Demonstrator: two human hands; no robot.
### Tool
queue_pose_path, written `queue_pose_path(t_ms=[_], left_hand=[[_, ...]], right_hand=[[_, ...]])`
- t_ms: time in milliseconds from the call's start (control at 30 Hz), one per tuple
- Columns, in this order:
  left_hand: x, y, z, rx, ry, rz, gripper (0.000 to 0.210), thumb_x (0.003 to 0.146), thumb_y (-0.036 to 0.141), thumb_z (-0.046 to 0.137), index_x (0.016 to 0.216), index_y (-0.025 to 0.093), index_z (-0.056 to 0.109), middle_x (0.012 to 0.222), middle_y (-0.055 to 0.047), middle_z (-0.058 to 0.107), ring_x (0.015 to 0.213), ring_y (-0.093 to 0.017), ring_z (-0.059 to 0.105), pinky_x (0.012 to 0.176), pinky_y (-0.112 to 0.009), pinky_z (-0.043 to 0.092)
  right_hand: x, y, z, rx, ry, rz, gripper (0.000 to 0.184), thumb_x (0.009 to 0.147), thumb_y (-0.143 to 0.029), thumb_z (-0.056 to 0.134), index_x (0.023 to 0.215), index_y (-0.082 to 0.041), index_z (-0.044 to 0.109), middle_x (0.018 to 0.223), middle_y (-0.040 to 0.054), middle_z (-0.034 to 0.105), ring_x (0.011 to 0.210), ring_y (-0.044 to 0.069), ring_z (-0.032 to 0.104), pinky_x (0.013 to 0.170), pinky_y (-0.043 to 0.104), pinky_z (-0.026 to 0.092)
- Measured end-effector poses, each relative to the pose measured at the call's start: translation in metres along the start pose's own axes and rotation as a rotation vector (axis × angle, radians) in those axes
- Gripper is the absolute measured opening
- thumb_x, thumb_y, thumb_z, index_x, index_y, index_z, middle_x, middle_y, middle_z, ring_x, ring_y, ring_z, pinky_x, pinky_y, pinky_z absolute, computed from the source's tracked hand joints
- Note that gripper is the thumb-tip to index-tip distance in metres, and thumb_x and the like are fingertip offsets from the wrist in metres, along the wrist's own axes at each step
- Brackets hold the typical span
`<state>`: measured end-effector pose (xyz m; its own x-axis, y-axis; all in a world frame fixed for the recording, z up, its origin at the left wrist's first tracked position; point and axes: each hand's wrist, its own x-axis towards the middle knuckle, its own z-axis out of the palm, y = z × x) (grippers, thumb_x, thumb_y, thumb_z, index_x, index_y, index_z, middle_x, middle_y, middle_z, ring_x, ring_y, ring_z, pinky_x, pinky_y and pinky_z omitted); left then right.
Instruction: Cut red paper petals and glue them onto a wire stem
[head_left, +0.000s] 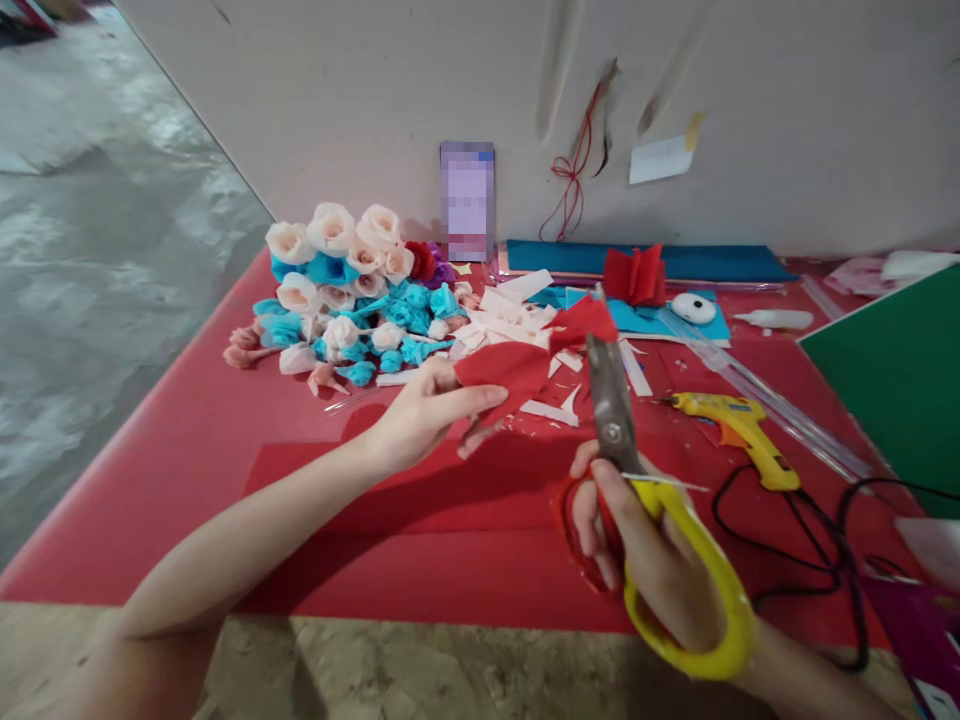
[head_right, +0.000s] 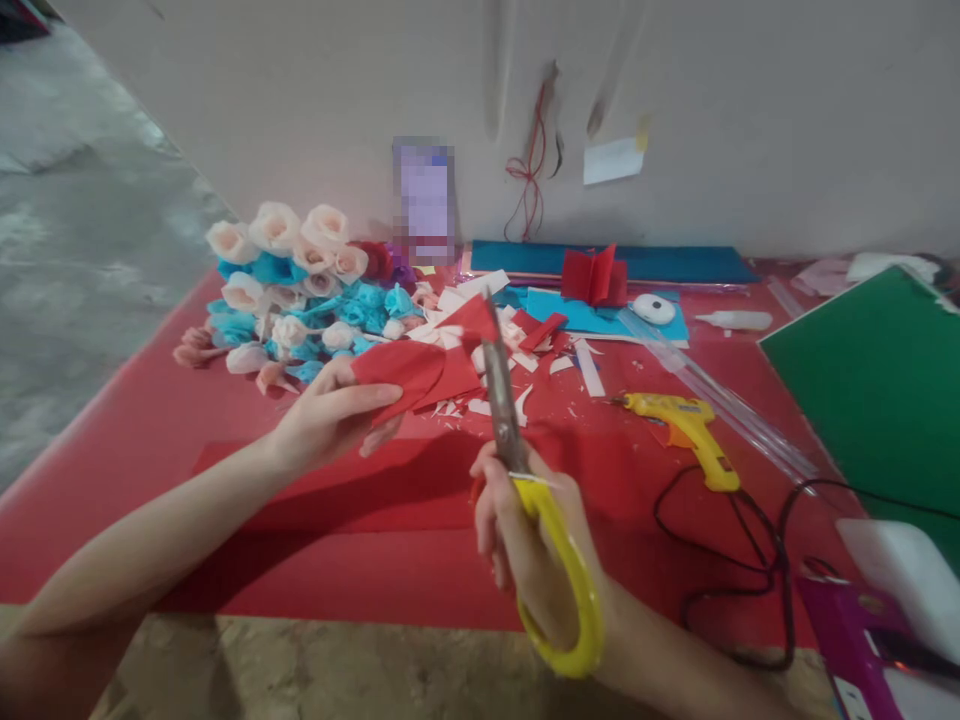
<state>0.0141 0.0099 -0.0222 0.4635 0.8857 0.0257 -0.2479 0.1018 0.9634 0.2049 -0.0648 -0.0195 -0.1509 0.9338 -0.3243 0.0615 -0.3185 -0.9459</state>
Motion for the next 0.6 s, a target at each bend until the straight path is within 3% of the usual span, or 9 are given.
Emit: queue_pose_path(t_ms=[100,233,333,433,600], left_hand=[[0.002,-0.002,-0.002,0.016,0.001,0.053,0.040,0.080,0.021,0.057,0.042,0.014,0.051,0.036,0.004,0.047,0.033,-0.004,0.043,0.039,-0.017,0.034],[0.001,-0.004,-0.001,0.121,0.007,0.056,0.037,0.081,0.024,0.057,0.046,0.014,0.052,0.038,0.004,0.049,0.035,-0.004,0.045,0.041,-0.018,0.035],[0.000,-0.003,0.001,0.264,0.023,0.073,0.036,0.081,0.026,0.057,0.047,0.014,0.053,0.041,0.002,0.052,0.038,-0.006,0.048,0.042,-0.019,0.037],[-0.001,-0.001,0.002,0.406,0.029,0.115,0.037,0.081,0.027,0.055,0.047,0.014,0.054,0.043,0.000,0.054,0.042,-0.008,0.050,0.046,-0.021,0.039],[-0.003,-0.004,-0.001,0.357,0.025,0.172,0.039,0.083,0.030,0.053,0.048,0.015,0.054,0.044,0.000,0.054,0.045,-0.009,0.051,0.051,-0.023,0.040]], right_hand=[[0.011,-0.007,-0.006,0.038,-0.048,0.082,0.036,0.083,-0.053,0.042,0.074,-0.018,0.047,0.043,-0.0049,0.045,0.030,0.007,0.036,0.032,0.019,0.030],[0.029,0.002,-0.013,0.081,-0.244,0.069,0.015,0.075,-0.033,0.049,0.081,-0.018,0.048,0.065,-0.0003,0.055,0.048,0.009,0.047,0.043,0.022,0.037],[0.034,0.007,-0.015,0.056,-0.244,0.062,0.015,0.071,-0.027,0.050,0.083,-0.018,0.049,0.071,-0.0001,0.054,0.053,0.009,0.045,0.049,0.023,0.038],[0.029,0.004,-0.014,-0.043,-0.243,0.093,0.018,0.078,-0.032,0.043,0.074,-0.016,0.051,0.056,-0.0019,0.046,0.048,0.009,0.041,0.047,0.023,0.033],[0.019,-0.003,-0.013,-0.259,-0.110,-0.011,0.016,0.080,-0.031,0.047,0.090,-0.018,0.052,0.066,-0.0008,0.053,0.048,0.008,0.038,0.045,0.022,0.030]])
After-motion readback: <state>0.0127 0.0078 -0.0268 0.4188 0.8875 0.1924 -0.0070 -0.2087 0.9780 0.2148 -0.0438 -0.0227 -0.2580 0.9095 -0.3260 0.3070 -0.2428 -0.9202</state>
